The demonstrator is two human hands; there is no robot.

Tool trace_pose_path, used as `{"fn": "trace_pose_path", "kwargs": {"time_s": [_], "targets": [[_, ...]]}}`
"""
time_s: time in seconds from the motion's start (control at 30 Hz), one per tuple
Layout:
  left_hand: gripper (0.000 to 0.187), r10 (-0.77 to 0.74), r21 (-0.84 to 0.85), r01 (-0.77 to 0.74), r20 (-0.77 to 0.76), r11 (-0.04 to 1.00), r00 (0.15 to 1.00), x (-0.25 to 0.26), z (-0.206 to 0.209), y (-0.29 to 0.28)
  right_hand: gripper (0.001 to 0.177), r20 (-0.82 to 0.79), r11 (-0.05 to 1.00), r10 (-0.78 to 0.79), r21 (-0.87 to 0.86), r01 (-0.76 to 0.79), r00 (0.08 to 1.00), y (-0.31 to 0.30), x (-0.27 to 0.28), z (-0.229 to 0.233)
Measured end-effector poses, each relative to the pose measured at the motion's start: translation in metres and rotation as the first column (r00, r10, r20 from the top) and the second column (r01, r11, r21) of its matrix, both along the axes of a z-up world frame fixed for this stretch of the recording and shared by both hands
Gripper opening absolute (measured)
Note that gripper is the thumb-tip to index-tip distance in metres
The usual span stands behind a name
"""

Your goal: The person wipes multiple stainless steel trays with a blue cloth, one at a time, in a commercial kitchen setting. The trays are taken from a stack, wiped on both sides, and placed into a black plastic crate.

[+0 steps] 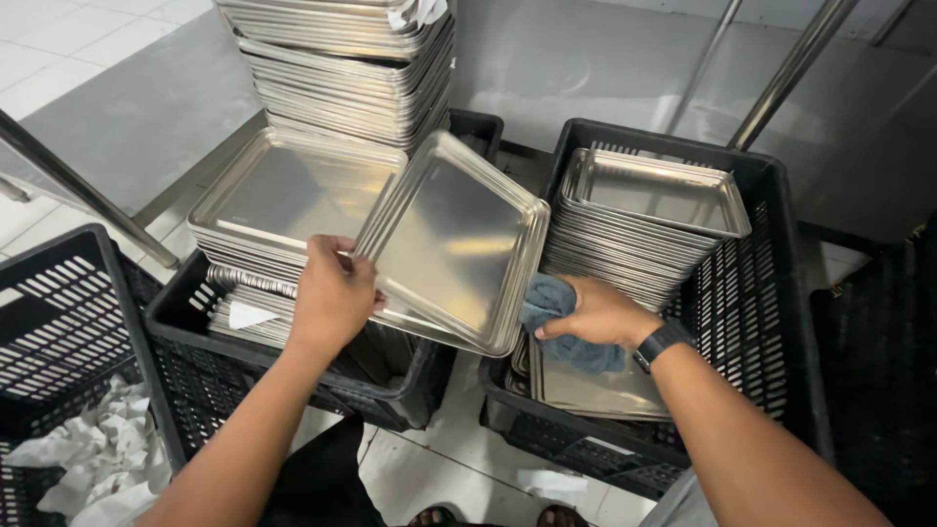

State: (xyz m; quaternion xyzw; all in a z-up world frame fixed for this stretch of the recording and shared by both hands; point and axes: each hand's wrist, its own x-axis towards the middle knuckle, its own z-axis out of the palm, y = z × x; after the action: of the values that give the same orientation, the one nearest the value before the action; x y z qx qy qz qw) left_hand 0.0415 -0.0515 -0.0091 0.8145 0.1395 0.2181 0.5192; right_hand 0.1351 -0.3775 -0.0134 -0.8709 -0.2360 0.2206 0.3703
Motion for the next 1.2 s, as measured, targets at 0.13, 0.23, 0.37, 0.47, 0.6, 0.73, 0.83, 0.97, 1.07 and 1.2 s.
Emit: {"fn": "trace_pose_path", "kwargs": {"time_s": [0.13, 0.23, 0.37, 0.47, 0.6, 0.73, 0.83, 0.97, 1.07, 1.2], "targets": [[0.043, -0.041, -0.215, 0.078, 0.172, 0.973, 0.984, -0.021, 0.067, -0.038, 0.060, 0.202, 0.985, -0.159, -0.033, 0.169, 0.966, 0.001, -0.015, 0.043], [0.041, -0.009, -0.311, 0.079, 0.221, 0.947, 0.975, -0.023, 0.097, -0.060, 0.066, 0.286, 0.915, -0.221, 0.392, 0.097, 0.932, 0.018, -0.036, 0.079], [0.041, -0.013, -0.376, 0.134, 0.307, 0.917, 0.951, -0.019, 0.112, -0.086, 0.092, 0.456, 0.832, -0.150, 0.538, -0.138, 0.877, 0.055, -0.085, 0.095], [0.042, -0.119, -0.331, 0.260, 0.390, 0.907, 0.913, -0.021, 0.107, -0.082, 0.077, 0.541, 0.920, -0.253, 0.391, 0.027, 0.802, 0.067, -0.091, 0.101], [0.038, -0.070, -0.127, 0.147, 0.473, 0.981, 0.878, -0.014, 0.089, -0.037, 0.074, 0.371, 0.845, -0.280, 0.533, 0.044, 0.885, 0.030, -0.060, 0.114], [0.046, 0.113, -0.340, -0.050, 0.166, 0.939, 0.980, -0.018, 0.064, 0.012, 0.074, -0.102, 0.613, -0.240, 0.755, 0.233, 0.965, -0.002, -0.032, 0.110], [0.059, -0.050, -0.707, 0.054, 0.027, 0.705, 0.998, -0.029, 0.046, 0.026, 0.070, -0.123, 0.663, -0.216, 0.709, 0.238, 0.969, 0.017, -0.009, 0.096], [0.043, 0.087, -0.714, 0.136, 0.266, 0.687, 0.960, -0.036, 0.028, 0.047, 0.059, 0.323, 0.812, -0.582, 0.289, 0.508, 0.746, 0.053, -0.005, 0.086], [0.041, 0.133, -0.652, 0.089, 0.284, 0.753, 0.950, -0.037, 0.011, 0.057, 0.059, 0.177, 0.733, -0.550, 0.571, 0.370, 0.816, 0.077, -0.008, 0.088], [0.040, 0.161, -0.697, 0.014, 0.185, 0.717, 0.970, -0.037, -0.004, 0.063, 0.076, 0.635, 0.946, -0.061, 0.282, -0.158, 0.770, 0.149, -0.048, 0.070]]}}
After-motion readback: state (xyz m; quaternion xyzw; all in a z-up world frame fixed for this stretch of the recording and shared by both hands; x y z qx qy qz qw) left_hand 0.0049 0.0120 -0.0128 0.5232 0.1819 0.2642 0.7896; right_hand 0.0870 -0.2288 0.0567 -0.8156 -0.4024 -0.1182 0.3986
